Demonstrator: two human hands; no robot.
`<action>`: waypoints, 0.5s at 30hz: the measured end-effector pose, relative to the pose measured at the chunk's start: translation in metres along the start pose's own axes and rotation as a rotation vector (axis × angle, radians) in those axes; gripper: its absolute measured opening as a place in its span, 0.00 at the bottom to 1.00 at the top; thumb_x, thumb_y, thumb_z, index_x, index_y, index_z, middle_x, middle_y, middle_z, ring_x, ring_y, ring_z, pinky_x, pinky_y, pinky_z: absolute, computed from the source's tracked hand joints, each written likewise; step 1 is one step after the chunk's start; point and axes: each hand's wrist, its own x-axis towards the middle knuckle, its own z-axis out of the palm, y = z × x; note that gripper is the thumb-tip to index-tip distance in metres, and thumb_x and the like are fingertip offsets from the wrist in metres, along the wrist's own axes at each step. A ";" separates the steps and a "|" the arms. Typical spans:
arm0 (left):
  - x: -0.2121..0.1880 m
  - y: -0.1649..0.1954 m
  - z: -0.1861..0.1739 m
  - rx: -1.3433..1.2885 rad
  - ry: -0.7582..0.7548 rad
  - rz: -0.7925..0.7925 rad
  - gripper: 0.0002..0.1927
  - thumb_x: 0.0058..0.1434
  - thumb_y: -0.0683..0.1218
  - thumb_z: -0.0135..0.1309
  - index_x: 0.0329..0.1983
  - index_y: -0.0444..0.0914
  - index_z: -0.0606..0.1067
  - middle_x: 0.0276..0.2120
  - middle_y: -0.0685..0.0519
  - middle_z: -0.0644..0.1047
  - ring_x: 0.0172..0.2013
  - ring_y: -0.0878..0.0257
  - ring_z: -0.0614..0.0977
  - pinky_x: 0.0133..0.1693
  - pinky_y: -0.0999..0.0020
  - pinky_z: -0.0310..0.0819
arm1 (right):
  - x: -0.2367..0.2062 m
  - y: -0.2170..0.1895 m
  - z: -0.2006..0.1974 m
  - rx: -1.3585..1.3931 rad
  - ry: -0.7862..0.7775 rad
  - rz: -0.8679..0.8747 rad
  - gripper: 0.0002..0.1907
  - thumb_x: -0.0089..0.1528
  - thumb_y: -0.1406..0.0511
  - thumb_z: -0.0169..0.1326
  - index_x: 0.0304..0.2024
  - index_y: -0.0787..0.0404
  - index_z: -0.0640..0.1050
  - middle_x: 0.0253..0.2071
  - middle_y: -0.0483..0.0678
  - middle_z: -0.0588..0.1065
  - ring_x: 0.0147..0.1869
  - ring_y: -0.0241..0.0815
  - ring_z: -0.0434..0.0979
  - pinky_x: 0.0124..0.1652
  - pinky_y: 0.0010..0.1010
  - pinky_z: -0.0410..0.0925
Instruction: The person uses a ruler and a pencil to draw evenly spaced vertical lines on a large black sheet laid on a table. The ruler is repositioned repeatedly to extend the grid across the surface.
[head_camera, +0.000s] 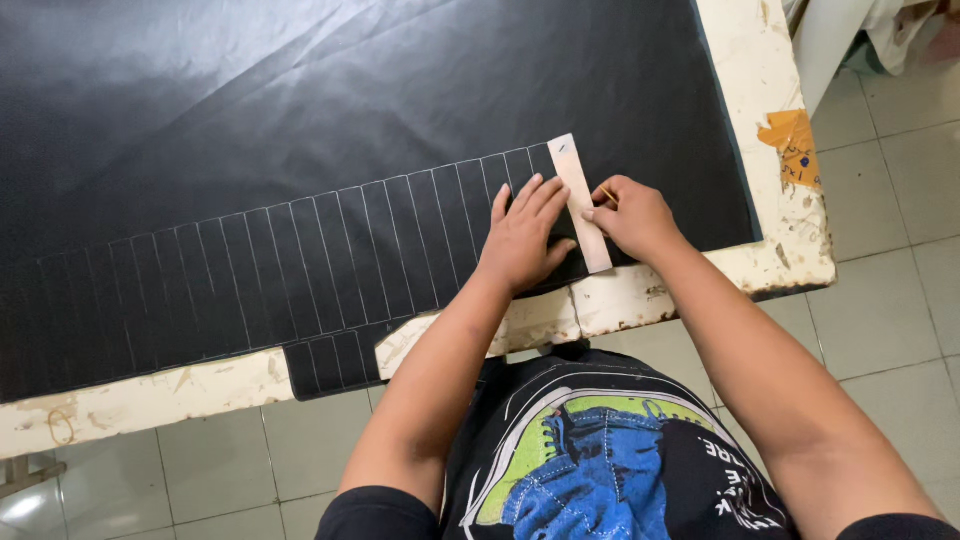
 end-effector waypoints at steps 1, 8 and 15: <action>0.002 -0.001 0.002 -0.016 -0.001 -0.024 0.40 0.55 0.57 0.63 0.70 0.44 0.65 0.71 0.55 0.64 0.73 0.57 0.59 0.71 0.44 0.41 | 0.000 -0.001 0.002 -0.023 0.020 -0.025 0.15 0.59 0.59 0.64 0.43 0.62 0.80 0.32 0.49 0.81 0.34 0.40 0.81 0.37 0.32 0.71; 0.002 0.000 0.009 0.052 -0.027 -0.071 0.40 0.56 0.62 0.60 0.70 0.49 0.66 0.72 0.60 0.63 0.73 0.62 0.58 0.72 0.49 0.39 | -0.004 0.011 0.009 -0.054 0.056 -0.086 0.16 0.59 0.59 0.64 0.46 0.59 0.82 0.35 0.48 0.81 0.38 0.42 0.82 0.40 0.33 0.72; 0.003 0.006 0.010 0.072 -0.060 -0.079 0.39 0.56 0.63 0.59 0.70 0.50 0.66 0.72 0.62 0.62 0.73 0.62 0.56 0.72 0.50 0.38 | -0.012 0.032 0.003 -0.102 0.014 -0.178 0.24 0.56 0.61 0.65 0.56 0.52 0.81 0.44 0.46 0.77 0.47 0.42 0.79 0.46 0.33 0.72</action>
